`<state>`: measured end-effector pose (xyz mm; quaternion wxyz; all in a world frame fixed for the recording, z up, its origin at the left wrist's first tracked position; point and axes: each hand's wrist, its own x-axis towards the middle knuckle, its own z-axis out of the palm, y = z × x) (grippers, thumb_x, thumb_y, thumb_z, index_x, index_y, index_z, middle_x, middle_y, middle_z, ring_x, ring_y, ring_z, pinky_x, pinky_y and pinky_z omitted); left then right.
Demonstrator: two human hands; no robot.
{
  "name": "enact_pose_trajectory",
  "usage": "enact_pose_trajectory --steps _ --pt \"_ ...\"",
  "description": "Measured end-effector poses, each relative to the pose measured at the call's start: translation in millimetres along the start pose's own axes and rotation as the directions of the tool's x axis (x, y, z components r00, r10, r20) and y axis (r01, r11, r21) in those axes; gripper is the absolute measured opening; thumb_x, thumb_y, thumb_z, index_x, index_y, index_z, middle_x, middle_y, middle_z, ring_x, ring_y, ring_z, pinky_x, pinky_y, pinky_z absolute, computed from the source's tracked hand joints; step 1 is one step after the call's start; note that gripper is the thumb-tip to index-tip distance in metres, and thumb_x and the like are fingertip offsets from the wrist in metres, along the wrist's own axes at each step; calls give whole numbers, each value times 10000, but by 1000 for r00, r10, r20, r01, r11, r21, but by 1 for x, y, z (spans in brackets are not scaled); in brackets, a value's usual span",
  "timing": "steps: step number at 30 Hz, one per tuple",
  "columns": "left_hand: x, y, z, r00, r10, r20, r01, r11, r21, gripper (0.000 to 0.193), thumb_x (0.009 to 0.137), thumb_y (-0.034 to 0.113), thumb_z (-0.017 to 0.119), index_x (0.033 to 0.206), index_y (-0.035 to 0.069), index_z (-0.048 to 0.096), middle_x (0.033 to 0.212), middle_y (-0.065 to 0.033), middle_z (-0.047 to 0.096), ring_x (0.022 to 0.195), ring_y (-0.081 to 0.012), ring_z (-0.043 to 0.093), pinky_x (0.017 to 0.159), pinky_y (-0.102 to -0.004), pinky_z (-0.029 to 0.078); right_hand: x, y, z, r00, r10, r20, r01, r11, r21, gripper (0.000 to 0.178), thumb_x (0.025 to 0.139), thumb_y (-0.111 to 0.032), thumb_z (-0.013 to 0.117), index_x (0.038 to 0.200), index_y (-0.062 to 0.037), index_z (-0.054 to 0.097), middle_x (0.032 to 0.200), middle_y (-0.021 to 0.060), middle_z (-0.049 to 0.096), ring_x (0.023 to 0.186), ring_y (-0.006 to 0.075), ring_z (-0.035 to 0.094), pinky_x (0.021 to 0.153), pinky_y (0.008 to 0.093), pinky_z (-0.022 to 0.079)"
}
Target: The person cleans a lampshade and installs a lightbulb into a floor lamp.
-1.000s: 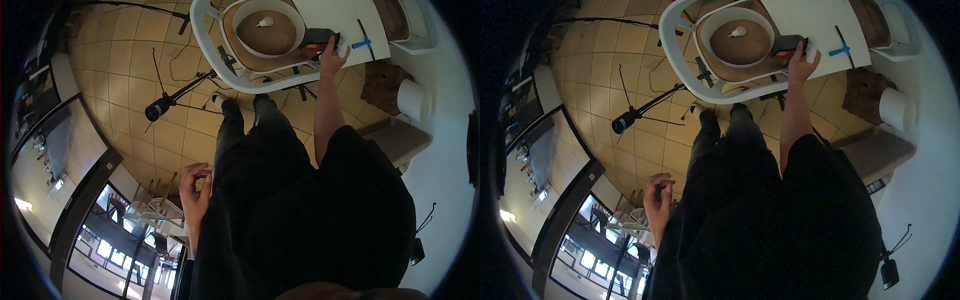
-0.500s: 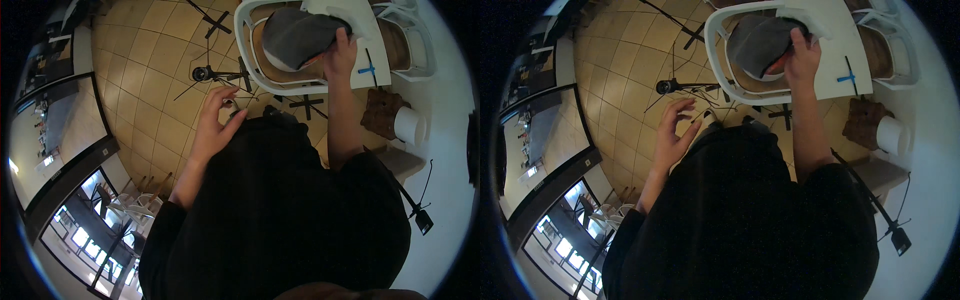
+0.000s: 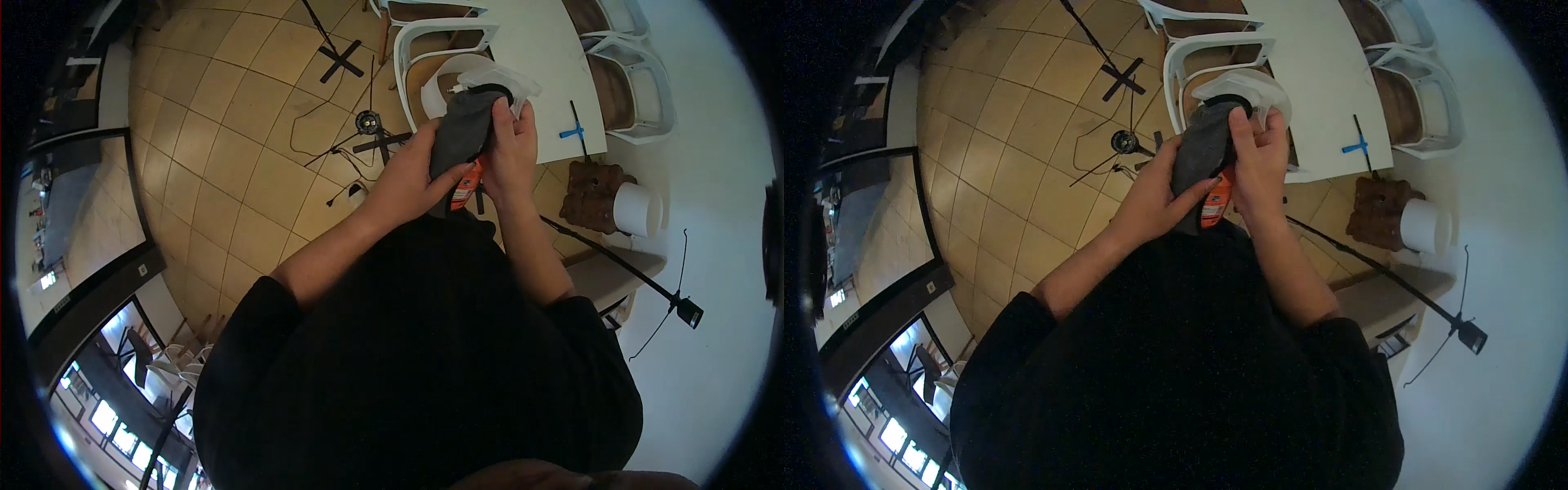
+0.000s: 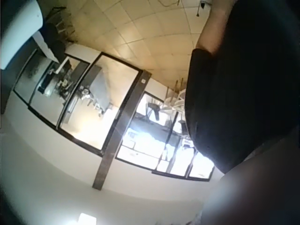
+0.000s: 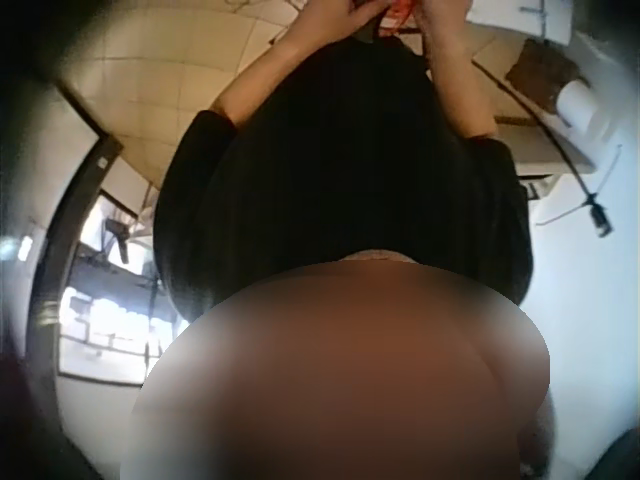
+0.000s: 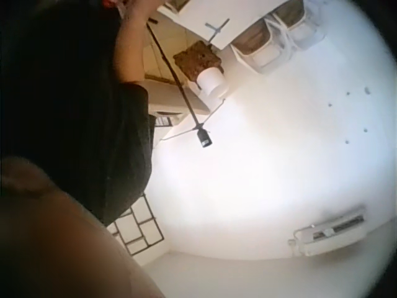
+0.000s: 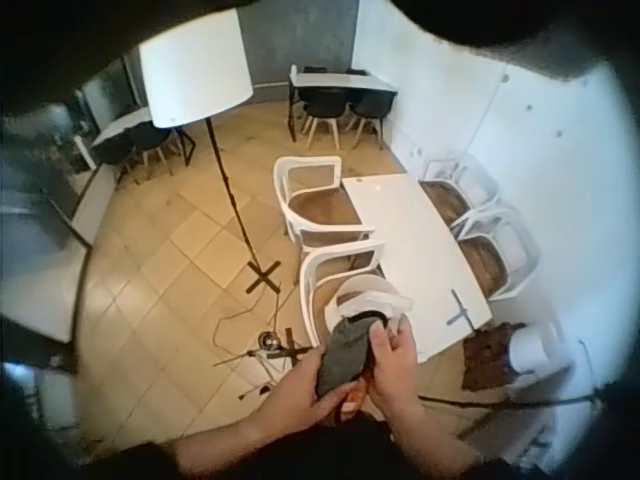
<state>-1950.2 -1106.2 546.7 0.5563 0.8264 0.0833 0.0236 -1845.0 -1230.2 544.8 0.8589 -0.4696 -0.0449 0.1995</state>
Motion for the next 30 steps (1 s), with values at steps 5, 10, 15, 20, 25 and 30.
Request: enact_pose_trajectory --steps 5,10,15,20,25,30 --pt "1 -2 -4 998 63 26 -58 982 -182 626 923 275 710 1348 -65 401 1183 -242 610 1096 -308 635 923 -393 516 -11 8 -7 989 -56 -140 38 991 -126 522 971 -158 659 1393 1 397 1183 98 579 1034 156 593 854 308 525" --pt "0 -12 -2 997 23 72 -9 981 -191 532 949 277 673 1291 -57 439 1132 -238 621 1058 -325 643 891 -407 516 -42 -14 8 989 59 -136 -117 874 -471 698 1002 -247 608 1541 -43 214 1268 134 522 1094 182 560 882 318 513" --pt "-4 -7 3 991 108 80 -99 989 -110 376 990 230 583 1217 -54 489 1083 -257 626 1031 -384 638 874 -428 498 -61 8 -11 941 224 -254 -274 945 -179 609 1046 -489 420 1472 -55 396 1381 93 535 1262 214 505 1040 383 411" --pt "-3 0 -11 972 208 110 -190 970 -154 260 1005 149 498 1162 -52 548 1070 -255 631 1017 -386 637 881 -424 486 -64 5 -10 962 177 -210 -199 976 -89 571 1065 -477 363 1434 -48 440 1401 93 525 1258 218 528 1070 386 401" --pt "-10 11 -24 943 65 327 102 878 -468 316 1021 189 454 1198 -44 571 1073 -148 663 995 -260 633 914 -366 478 -71 -5 -20 992 -127 2 120 931 -345 763 891 -307 740 1454 0 326 1329 138 543 1195 242 562 1030 367 452" --pt "-14 -9 -17 902 -191 388 420 600 -680 367 1048 266 427 1296 13 520 1169 -90 631 1031 -191 616 930 -360 490 -82 -10 -34 967 -188 173 251 828 -501 1127 690 -299 888 1531 -4 198 1423 156 454 1308 276 475 1095 407 382"
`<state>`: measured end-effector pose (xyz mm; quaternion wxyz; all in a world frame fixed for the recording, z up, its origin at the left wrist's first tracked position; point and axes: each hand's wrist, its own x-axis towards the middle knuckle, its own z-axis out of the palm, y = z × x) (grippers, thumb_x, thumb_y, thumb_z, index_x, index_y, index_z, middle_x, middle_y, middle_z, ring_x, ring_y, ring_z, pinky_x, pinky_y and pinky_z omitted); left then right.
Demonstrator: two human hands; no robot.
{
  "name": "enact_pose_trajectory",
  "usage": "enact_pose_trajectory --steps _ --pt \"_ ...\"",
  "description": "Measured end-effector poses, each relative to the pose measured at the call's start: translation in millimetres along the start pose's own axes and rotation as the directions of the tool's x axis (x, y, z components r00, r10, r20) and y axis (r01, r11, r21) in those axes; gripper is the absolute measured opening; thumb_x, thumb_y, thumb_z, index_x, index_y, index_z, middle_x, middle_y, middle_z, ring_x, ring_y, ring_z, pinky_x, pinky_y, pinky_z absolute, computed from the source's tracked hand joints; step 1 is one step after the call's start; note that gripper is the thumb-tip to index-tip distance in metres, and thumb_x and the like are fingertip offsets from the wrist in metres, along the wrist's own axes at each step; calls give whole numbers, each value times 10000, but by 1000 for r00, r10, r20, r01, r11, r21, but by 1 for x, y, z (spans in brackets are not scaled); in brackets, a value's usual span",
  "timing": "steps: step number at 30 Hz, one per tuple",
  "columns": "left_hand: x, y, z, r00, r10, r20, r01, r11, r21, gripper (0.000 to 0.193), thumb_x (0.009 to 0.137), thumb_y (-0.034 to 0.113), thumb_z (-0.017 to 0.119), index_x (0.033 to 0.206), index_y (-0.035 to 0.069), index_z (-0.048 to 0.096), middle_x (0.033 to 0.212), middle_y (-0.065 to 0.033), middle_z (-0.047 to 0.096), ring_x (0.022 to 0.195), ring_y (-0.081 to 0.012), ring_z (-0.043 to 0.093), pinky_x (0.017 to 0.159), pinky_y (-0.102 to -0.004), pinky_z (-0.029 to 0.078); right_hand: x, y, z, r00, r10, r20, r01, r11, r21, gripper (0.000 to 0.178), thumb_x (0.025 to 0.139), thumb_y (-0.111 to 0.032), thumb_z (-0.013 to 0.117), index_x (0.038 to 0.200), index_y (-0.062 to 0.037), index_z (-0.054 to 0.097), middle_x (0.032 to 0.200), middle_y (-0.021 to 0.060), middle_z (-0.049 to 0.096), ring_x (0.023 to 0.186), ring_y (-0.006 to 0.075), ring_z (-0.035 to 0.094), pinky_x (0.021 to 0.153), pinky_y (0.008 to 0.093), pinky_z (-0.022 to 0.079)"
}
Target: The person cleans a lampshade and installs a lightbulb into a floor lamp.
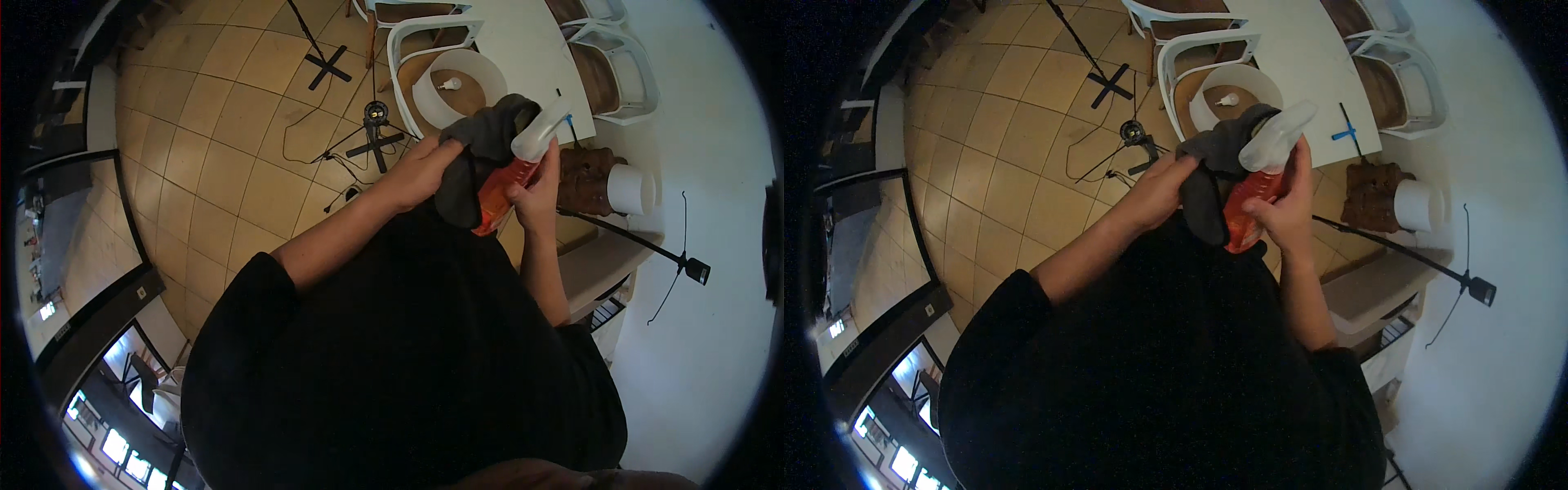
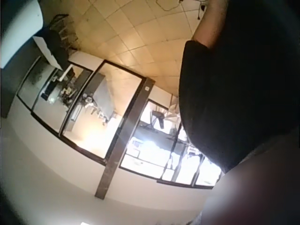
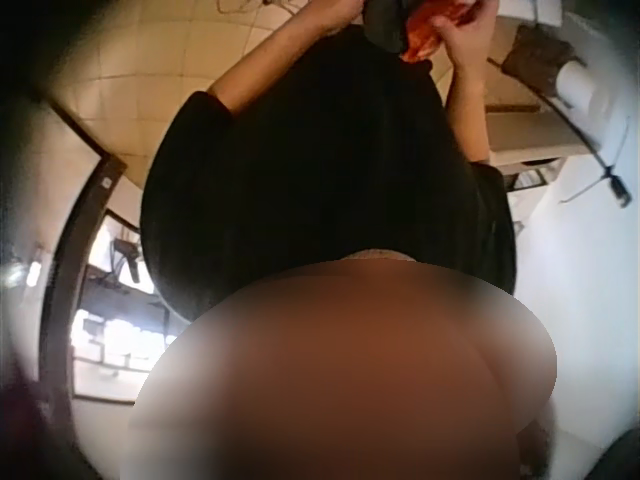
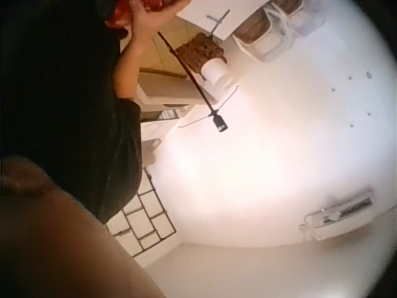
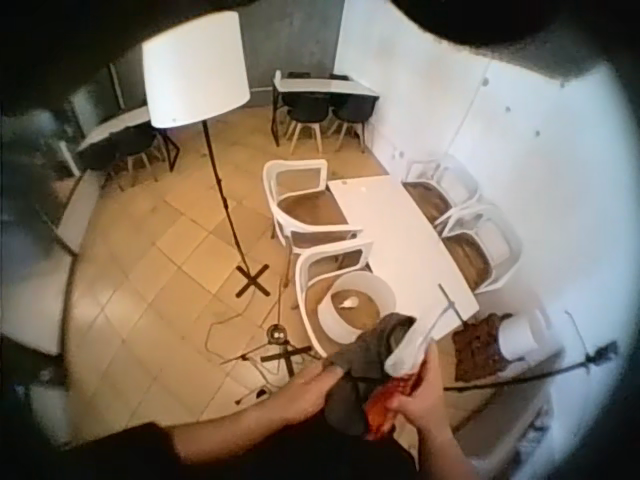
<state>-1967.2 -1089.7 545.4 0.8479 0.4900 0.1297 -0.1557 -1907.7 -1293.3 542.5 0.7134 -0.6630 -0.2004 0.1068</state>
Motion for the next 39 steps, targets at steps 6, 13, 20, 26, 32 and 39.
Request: enact_pose_trajectory --steps 6,13,20,26,32,39 --pt "-2 -11 -12 999 -39 35 51 888 -457 432 1062 362 389 1348 57 495 1232 -81 633 1052 -186 650 849 -344 544 2 -9 6 998 8 -55 -7 999 31 1125 724 -329 849 1558 -56 145 1415 164 444 1271 263 480 1062 389 399" --pt "-6 2 -20 989 144 -15 -128 821 -556 634 1061 515 279 1481 46 354 1480 -123 465 1348 -255 476 1126 -425 387 4 -25 -28 991 80 104 -84 996 27 1131 686 -344 841 1540 -18 174 1263 137 525 1018 177 581 886 301 483" --pt "-4 6 -24 987 160 2 -136 845 -517 734 1027 614 206 1501 65 323 1494 -131 443 1359 -279 466 1113 -448 406 -14 -25 -41 836 253 486 -285 958 -9 1113 553 -349 824 1459 61 325 836 51 561 705 144 586 616 255 468" --pt "2 16 -17 977 211 -36 -205 873 -443 889 964 728 137 1514 47 293 1502 -190 417 1370 -341 447 1110 -516 401 -9 -31 -41 677 271 684 -288 953 -92 1071 557 -291 839 1461 34 364 1371 142 514 1179 204 534 1012 325 404" --pt "12 20 -14 982 189 -16 -177 886 -429 944 937 764 109 1507 39 315 1489 -199 433 1374 -342 444 1117 -508 393 -10 -31 -56 685 363 632 -348 925 -154 1036 575 -311 833 1443 33 386 1271 119 550 1142 207 552 1000 325 413" --pt "22 21 -7 984 165 -60 -175 886 -429 962 936 769 121 1491 15 338 1474 -195 458 1360 -338 460 1135 -501 365 -7 -27 -59 695 351 627 -389 917 -83 961 616 -289 815 1425 28 405 1200 99 546 1091 207 558 964 332 437"
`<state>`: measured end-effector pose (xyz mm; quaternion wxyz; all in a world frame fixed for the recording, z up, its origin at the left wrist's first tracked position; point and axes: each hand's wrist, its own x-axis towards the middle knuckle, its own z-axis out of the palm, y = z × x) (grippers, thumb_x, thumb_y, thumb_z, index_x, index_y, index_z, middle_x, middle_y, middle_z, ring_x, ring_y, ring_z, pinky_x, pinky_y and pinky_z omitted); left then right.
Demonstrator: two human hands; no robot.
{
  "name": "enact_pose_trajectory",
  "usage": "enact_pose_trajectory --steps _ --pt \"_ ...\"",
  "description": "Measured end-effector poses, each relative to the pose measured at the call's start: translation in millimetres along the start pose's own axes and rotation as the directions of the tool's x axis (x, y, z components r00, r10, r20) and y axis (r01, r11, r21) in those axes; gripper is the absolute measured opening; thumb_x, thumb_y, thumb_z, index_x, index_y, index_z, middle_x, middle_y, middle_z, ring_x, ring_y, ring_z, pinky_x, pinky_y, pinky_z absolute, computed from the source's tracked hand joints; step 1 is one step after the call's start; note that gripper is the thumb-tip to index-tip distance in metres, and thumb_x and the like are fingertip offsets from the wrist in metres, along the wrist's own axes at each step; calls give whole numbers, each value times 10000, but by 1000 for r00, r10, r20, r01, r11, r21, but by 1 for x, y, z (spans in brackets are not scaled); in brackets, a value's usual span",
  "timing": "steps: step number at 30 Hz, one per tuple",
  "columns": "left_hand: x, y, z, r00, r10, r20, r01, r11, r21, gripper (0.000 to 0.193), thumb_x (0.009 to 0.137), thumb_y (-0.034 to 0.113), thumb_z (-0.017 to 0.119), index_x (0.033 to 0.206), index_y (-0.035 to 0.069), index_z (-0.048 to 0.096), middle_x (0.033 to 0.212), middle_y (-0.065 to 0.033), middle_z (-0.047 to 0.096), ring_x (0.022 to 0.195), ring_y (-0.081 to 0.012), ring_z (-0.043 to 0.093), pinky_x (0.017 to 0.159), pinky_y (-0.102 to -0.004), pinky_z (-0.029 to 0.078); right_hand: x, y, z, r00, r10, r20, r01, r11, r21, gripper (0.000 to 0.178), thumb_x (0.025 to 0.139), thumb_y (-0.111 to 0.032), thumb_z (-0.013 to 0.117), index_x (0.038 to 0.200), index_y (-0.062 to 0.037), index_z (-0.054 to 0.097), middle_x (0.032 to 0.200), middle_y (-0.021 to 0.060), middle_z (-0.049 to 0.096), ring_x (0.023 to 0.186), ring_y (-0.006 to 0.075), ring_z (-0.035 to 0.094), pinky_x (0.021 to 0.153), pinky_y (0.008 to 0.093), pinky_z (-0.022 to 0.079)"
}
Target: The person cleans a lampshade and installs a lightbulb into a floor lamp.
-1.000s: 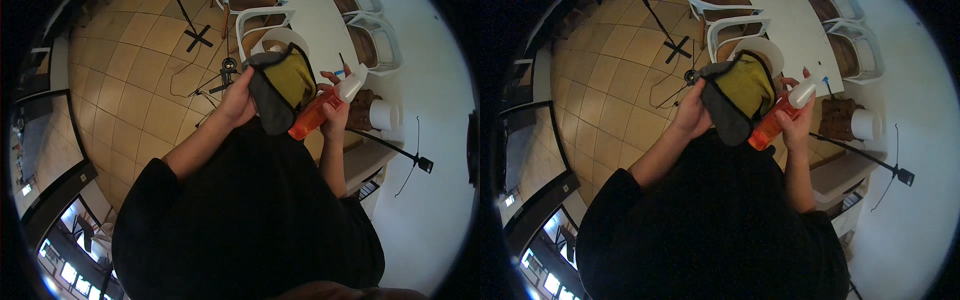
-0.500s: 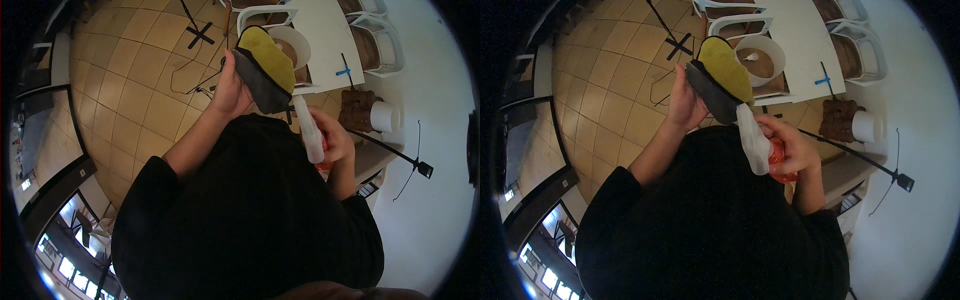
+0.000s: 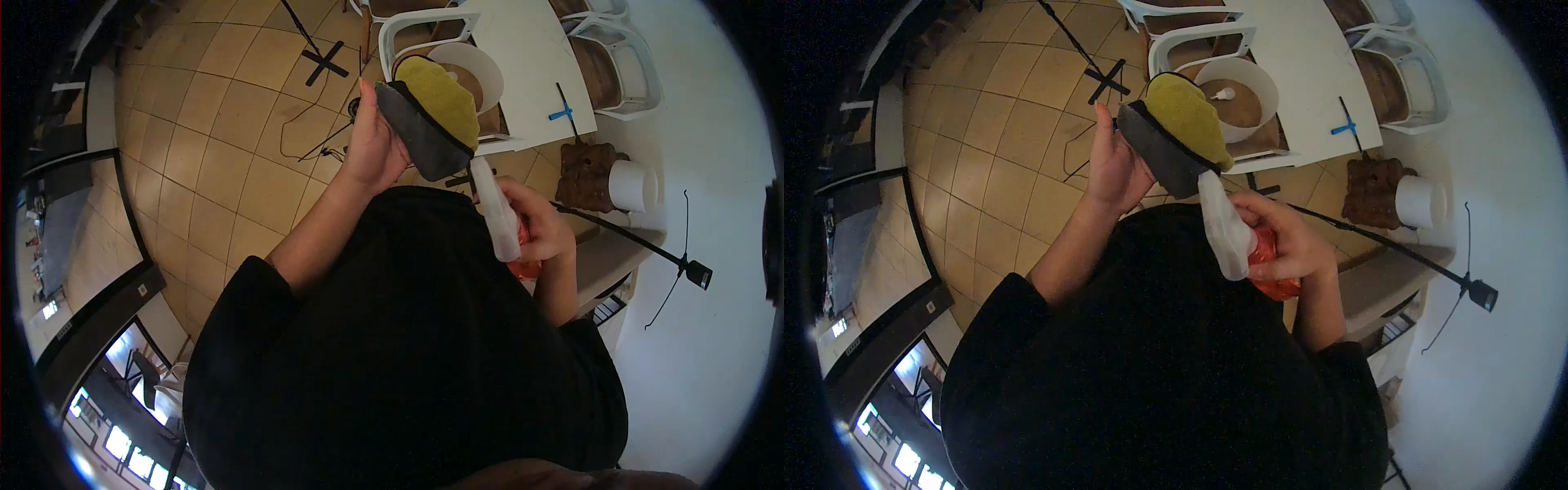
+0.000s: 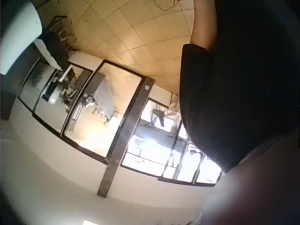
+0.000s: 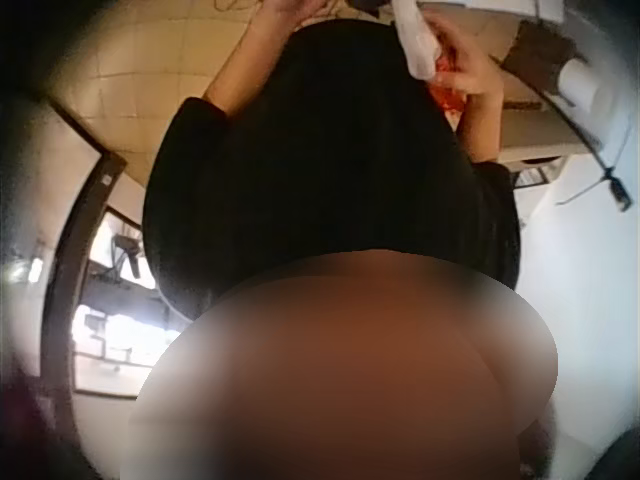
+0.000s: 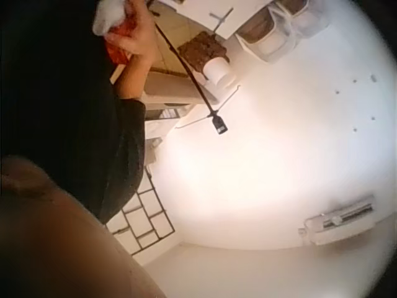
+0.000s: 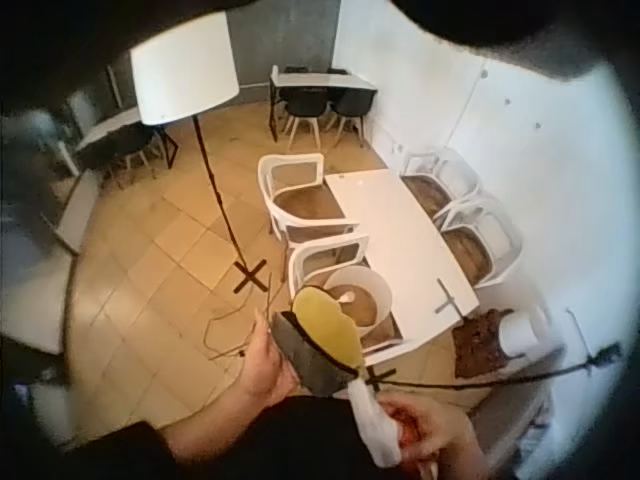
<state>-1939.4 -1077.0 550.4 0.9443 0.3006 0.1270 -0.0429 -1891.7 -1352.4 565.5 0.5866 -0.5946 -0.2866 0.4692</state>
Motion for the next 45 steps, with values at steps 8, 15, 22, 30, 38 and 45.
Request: enact_pose_trajectory --steps 8,15,22,30,38,45 --pt "3 -1 -2 1000 18 -1 -18 1000 -16 941 947 757 142 1480 12 354 1461 -180 476 1343 -321 480 1118 -480 388 2 3 -15 998 25 56 -27 999 47 1009 668 -327 840 1485 14 355 1403 124 459 1232 220 497 1059 355 371" --pt "-22 17 -17 964 185 -190 -199 978 -57 994 904 819 216 1425 2 439 1427 -174 510 1297 -322 513 1108 -451 389 15 23 -49 992 -113 -62 113 994 -1 1057 716 -351 840 1528 4 263 1087 42 596 1005 158 575 914 300 453" --pt "-85 45 -75 880 361 -309 -390 920 -36 1012 854 856 323 1380 10 502 1383 -175 550 1260 -348 525 1091 -479 399 38 49 -110 911 -182 -370 170 983 -65 609 822 -129 789 1349 4 514 1300 112 591 1135 187 589 970 333 475" --pt "-128 21 -68 825 488 -285 -524 849 -63 928 905 780 361 1375 -6 509 1395 -186 545 1290 -347 511 1112 -479 380 107 154 -206 202 -170 -964 376 923 -84 333 874 -156 772 1127 -1 622 1066 87 665 961 163 628 864 316 521" --pt "-175 -28 -62 751 548 -369 -622 775 -115 843 938 701 402 1352 -23 524 1389 -198 546 1310 -334 501 1140 -485 348 124 258 -291 -149 -67 -987 65 995 -78 467 825 -240 797 1165 25 616 1166 132 651 1040 258 627 941 372 498" --pt "-183 -67 -33 246 518 -819 -463 805 370 815 915 685 476 1340 -8 534 1383 -184 549 1311 -329 497 1128 -492 365 155 365 -332 -96 267 -959 -378 882 283 669 844 -439 744 1255 60 574 1200 169 640 1080 278 626 932 349 515"
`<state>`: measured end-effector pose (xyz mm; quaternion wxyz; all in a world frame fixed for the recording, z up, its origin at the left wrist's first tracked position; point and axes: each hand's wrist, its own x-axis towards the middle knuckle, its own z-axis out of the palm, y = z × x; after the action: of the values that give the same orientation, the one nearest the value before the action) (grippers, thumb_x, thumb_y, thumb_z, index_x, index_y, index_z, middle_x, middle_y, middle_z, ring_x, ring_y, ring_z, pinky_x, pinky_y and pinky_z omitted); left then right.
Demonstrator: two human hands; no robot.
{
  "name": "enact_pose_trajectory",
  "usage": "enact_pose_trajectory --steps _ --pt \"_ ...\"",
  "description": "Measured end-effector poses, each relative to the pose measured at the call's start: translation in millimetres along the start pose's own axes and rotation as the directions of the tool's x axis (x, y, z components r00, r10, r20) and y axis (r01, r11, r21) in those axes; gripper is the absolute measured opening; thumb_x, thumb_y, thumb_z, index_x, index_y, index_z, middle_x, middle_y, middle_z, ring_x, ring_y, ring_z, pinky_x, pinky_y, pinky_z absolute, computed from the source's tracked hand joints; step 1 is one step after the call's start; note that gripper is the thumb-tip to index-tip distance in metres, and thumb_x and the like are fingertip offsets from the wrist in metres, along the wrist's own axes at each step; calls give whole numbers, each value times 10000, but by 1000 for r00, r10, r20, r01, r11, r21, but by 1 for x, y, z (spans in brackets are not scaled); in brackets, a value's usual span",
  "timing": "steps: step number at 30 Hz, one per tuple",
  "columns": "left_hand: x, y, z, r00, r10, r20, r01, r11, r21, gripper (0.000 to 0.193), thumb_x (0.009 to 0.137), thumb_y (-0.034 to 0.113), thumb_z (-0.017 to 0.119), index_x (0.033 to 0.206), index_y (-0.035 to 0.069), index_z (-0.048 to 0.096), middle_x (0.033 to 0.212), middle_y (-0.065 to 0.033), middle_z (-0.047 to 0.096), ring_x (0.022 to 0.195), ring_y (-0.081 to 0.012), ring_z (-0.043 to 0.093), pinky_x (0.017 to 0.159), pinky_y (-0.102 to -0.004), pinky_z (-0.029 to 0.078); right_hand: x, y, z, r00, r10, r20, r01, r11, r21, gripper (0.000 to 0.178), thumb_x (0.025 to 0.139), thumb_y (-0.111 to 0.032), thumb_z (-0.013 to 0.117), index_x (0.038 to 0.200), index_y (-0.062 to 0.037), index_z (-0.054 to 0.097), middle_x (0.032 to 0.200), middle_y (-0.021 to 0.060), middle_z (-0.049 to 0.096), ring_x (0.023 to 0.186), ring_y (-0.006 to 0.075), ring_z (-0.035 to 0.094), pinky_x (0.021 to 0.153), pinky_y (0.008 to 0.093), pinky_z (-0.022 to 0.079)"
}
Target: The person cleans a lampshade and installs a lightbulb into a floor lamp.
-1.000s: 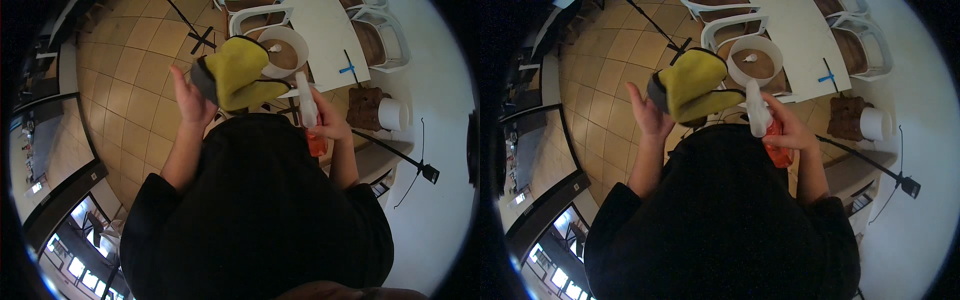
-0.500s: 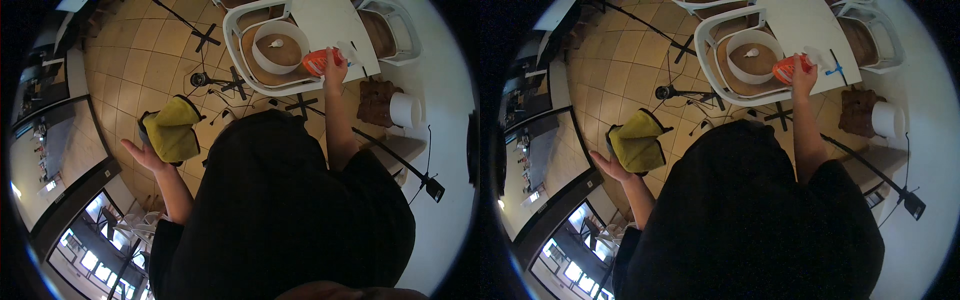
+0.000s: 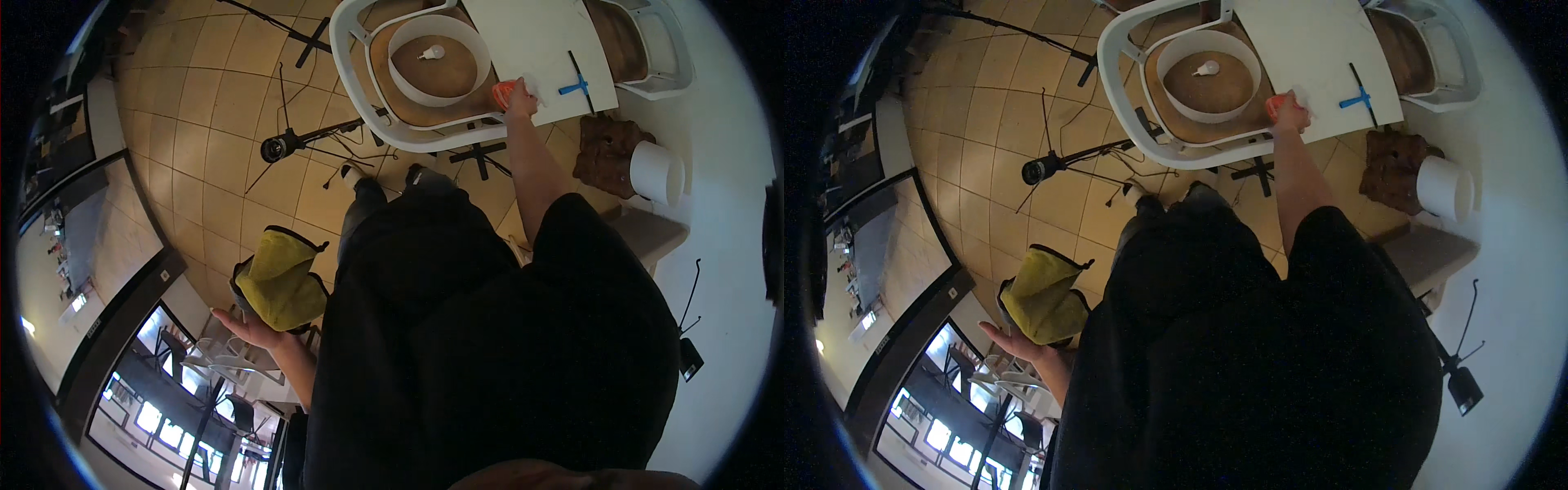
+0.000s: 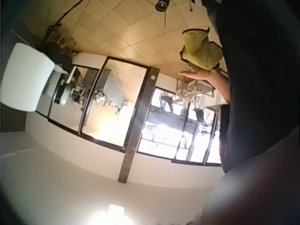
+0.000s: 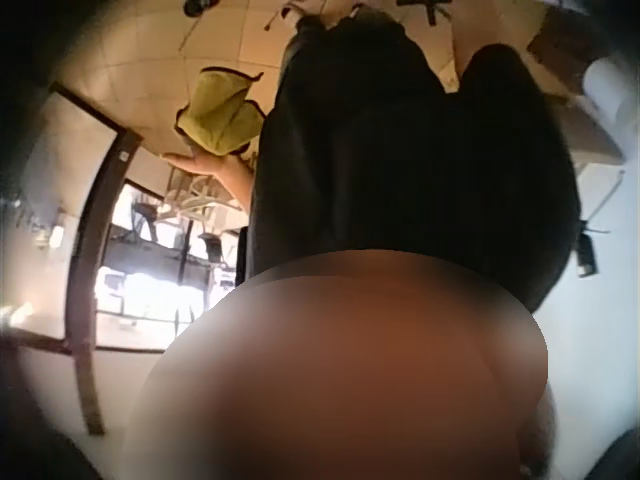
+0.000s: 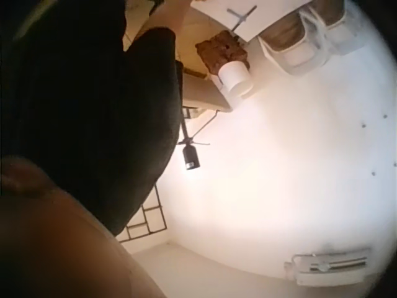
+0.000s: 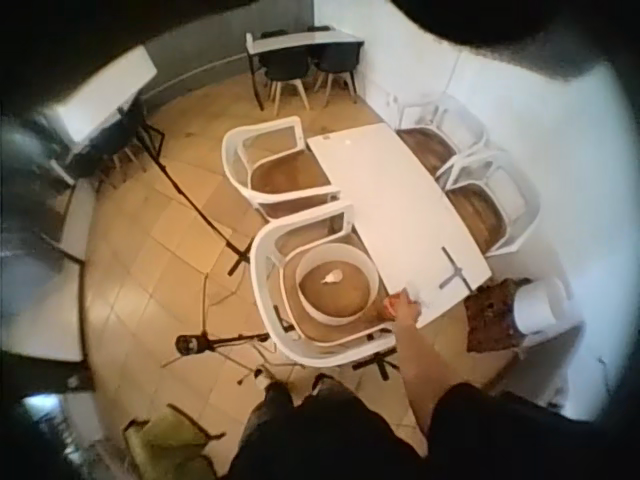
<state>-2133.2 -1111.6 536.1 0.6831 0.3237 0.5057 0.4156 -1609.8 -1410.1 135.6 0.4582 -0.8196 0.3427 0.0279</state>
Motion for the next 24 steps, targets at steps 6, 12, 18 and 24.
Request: enact_pose_trajectory --steps 6,12,18,24 --pt "-26 -5 26 984 -37 -175 61 989 134 851 903 694 494 1379 -11 478 1408 -205 509 1301 -329 499 1120 -487 373 58 86 47 978 33 207 -38 999 17 694 852 -470 718 1377 -51 543 1195 105 644 999 272 645 830 360 553" --pt "-45 -8 15 967 -48 -249 81 989 123 849 919 685 463 1423 2 427 1439 -212 476 1349 -337 453 1140 -499 346 39 107 60 728 -131 672 258 962 -92 541 914 -336 690 1391 -135 532 1011 75 656 773 150 614 611 328 514" --pt "-58 -17 28 926 -68 -371 130 981 146 852 918 679 471 1448 18 390 1434 -200 480 1343 -336 461 1146 -496 339 58 144 82 680 -72 729 391 877 -278 318 913 -267 695 1166 -99 601 869 20 634 641 135 549 550 296 440" --pt "-58 -14 12 917 -43 -398 105 985 137 832 912 682 480 1408 14 456 1414 -179 513 1313 -329 487 1129 -472 350 38 142 78 741 134 658 -13 983 -185 393 851 -377 721 1096 -74 670 933 106 653 761 242 616 645 366 487"
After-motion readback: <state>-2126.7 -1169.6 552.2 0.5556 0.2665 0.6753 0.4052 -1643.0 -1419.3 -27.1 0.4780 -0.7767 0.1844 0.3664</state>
